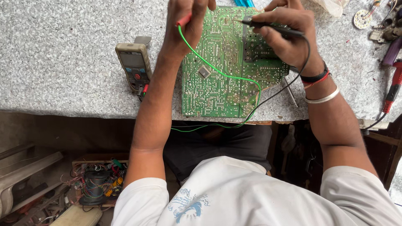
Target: The person carries a foam sheet to a workbench, wipes a green circuit board with a cloth, and positions it on the bench. They then use a multimeter with red and black probes to test points across the circuit board, moving the probes between different components and solder joints.
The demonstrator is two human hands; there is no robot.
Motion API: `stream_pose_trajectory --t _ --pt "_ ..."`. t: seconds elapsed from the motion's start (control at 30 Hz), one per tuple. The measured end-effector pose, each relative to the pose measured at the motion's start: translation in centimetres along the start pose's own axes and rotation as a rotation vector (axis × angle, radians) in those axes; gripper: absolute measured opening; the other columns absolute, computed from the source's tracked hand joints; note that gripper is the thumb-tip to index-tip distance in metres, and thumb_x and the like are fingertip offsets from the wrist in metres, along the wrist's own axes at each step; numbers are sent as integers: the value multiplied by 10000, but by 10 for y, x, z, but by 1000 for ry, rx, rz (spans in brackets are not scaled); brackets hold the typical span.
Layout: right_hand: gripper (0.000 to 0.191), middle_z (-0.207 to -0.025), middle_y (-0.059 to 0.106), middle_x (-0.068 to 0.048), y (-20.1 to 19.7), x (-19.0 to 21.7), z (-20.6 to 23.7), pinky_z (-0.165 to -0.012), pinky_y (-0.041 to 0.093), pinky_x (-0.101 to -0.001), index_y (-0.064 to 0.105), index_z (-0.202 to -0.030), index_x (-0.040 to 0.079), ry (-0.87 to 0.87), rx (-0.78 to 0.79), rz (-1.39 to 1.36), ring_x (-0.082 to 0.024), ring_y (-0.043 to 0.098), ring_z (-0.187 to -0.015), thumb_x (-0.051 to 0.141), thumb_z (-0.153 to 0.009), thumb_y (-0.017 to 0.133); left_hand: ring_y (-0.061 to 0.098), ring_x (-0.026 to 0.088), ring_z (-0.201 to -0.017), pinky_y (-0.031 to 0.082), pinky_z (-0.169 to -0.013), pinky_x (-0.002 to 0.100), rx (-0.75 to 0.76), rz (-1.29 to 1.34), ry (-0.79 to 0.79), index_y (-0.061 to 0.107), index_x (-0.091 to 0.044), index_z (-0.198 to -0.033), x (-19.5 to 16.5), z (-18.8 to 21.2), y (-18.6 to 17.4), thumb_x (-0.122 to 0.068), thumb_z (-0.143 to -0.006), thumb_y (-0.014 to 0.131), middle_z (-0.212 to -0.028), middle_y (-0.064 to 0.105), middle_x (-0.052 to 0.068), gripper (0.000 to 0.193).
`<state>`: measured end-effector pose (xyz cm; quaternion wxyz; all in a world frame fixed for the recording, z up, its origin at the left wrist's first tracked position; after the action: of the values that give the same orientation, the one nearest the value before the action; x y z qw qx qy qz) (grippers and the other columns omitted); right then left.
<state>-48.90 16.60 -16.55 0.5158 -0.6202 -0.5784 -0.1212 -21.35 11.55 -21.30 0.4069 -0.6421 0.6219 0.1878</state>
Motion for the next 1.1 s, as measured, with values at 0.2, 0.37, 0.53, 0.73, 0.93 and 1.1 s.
stream_pose_trajectory --t 0.2,0.37,0.53,0.73,0.93,1.1 --pt "217 -1022 736 -91 3 -1 -2 -1054 476 -461 748 -1228 10 -136 56 217 -312 590 -1186 144 -1062 789 660 191 -745 500 -690 365 86 -51 -4 618 -37 -980 -3 0 7 -572 -1180 330 -823 651 64 639" --pt "225 -1054 750 -62 3 0 -2 -1051 479 -405 736 -1279 43 -92 67 149 -277 581 -1201 134 -1073 731 656 195 -725 506 -685 368 88 -56 1 646 -25 -1021 -6 -1 7 -574 -1175 339 -807 645 72 648" --pt "225 -1076 727 -88 5 2 -3 -1008 495 -396 745 -1254 52 -56 61 134 -274 587 -1193 143 -1048 741 689 190 -747 528 -694 354 97 -18 -5 692 -15 -1105 -8 -3 6 -597 -1175 328 -812 660 70 690" --pt "213 -1114 690 -129 6 -8 -2 -948 504 -392 757 -1234 56 -33 68 122 -276 589 -1172 146 -1041 766 677 195 -742 527 -697 362 85 -46 32 704 -22 -1100 -10 -6 6 -622 -1165 313 -817 659 77 719" --pt "220 -1245 641 -165 3 -21 10 -982 501 -357 760 -1270 64 -16 63 115 -260 603 -1215 116 -1056 744 666 198 -727 506 -675 358 104 -48 16 697 -29 -1085 -17 -8 3 -665 -1136 257 -798 637 74 775" --pt "235 -1184 680 -144 2 -22 10 -1019 493 -363 753 -1276 53 -49 82 100 -272 580 -1265 106 -1047 739 668 211 -768 509 -706 376 113 -64 26 696 -28 -1100 -21 -9 3 -666 -1151 254 -823 643 83 778"
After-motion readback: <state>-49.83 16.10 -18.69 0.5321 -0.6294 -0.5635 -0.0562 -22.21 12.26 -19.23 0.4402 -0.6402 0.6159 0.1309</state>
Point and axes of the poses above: each hand's wrist, its own z-axis away from the middle knuckle, its own y-axis out of the palm, x = y × z, the point moved 1 cm from there along -z, towards the middle knuckle
